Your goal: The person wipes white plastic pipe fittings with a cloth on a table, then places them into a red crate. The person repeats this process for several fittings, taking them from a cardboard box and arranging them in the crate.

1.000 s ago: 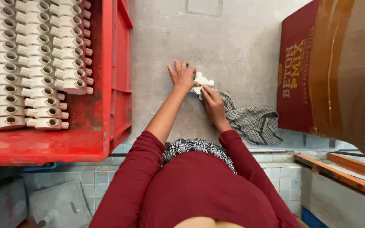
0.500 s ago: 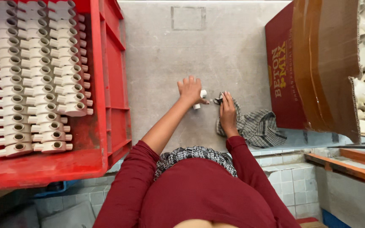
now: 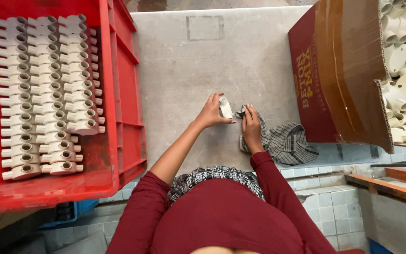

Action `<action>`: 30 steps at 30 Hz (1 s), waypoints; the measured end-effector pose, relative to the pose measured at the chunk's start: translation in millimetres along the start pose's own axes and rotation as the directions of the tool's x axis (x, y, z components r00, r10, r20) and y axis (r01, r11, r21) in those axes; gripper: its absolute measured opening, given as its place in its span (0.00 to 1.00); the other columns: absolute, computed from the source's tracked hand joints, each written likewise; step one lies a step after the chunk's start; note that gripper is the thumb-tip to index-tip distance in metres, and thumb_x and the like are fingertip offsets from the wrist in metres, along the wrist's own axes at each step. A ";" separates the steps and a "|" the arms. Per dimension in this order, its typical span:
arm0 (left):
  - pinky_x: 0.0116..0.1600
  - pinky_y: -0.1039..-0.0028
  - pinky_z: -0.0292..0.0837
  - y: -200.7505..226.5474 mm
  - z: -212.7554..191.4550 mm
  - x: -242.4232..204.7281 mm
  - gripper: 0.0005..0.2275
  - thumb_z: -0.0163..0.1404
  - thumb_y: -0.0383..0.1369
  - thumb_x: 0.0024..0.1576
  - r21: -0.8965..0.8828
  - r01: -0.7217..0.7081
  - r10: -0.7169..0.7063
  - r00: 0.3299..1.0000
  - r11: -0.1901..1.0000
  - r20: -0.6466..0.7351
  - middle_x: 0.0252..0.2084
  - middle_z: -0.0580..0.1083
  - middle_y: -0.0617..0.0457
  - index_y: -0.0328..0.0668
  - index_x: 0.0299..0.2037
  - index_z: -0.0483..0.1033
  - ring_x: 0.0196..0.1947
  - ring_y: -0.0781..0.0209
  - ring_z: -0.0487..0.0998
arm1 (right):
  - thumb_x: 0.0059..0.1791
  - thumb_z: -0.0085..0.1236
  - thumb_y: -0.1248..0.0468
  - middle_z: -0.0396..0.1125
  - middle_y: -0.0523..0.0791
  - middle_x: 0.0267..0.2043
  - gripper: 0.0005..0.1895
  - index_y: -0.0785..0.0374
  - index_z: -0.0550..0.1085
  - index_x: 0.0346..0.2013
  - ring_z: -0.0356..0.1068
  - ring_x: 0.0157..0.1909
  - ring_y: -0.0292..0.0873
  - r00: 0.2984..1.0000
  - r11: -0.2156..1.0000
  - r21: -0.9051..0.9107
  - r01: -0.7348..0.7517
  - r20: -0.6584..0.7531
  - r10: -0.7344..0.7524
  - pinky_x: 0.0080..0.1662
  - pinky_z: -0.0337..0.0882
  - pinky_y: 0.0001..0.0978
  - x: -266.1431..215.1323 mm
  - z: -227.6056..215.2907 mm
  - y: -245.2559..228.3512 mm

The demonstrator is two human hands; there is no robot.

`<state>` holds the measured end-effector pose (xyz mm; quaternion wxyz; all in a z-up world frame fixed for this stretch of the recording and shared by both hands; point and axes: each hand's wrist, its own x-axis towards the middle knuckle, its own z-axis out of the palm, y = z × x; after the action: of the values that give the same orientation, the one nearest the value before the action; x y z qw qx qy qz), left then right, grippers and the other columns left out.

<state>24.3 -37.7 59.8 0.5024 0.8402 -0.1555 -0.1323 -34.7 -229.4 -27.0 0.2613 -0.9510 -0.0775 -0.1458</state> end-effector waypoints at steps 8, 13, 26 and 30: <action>0.56 0.53 0.61 -57.0 15.3 -47.6 0.45 0.65 0.48 0.26 0.271 0.072 -0.079 0.997 0.960 0.018 0.50 0.65 0.47 0.45 0.57 0.61 0.53 0.46 0.64 | 0.45 0.49 0.75 0.62 0.51 0.52 0.18 0.69 0.68 0.50 0.61 0.57 0.53 1.000 1.000 -0.003 -0.005 -0.022 0.005 0.57 0.62 0.41 0.7 -1.5 -2.6; 0.60 0.51 0.51 -55.4 18.6 -63.6 0.44 0.63 0.52 0.28 0.316 0.144 -0.131 0.989 0.938 -0.061 0.51 0.63 0.50 0.48 0.57 0.60 0.56 0.50 0.59 | 0.46 0.55 0.66 0.64 0.37 0.39 0.10 0.56 0.72 0.42 0.66 0.45 0.39 0.998 0.995 -0.095 -0.003 -0.064 -0.003 0.47 0.64 0.34 -3.4 12.0 2.4; 0.57 0.50 0.46 -91.1 46.5 -67.0 0.41 0.59 0.56 0.30 0.491 0.070 0.010 0.987 0.868 -0.158 0.53 0.65 0.59 0.55 0.57 0.62 0.58 0.56 0.57 | 0.43 0.56 0.63 0.68 0.37 0.44 0.09 0.54 0.76 0.38 0.64 0.41 0.43 0.881 0.878 0.117 0.465 0.041 -0.472 0.41 0.64 0.34 -2.6 4.3 -48.6; 0.56 0.50 0.46 -88.3 44.3 -71.6 0.41 0.56 0.58 0.32 0.476 0.058 0.019 0.988 0.878 -0.156 0.52 0.67 0.58 0.54 0.58 0.61 0.57 0.56 0.59 | 0.47 0.52 0.65 0.69 0.40 0.40 0.06 0.56 0.76 0.36 0.65 0.36 0.45 0.867 0.862 0.148 0.485 0.048 -0.496 0.37 0.66 0.34 7.3 -7.9 -55.2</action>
<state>-46.8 -5.5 -34.0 0.2883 0.9476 -0.1349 -0.0286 -42.0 -185.9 8.0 0.2737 -0.8860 -0.3374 -0.1618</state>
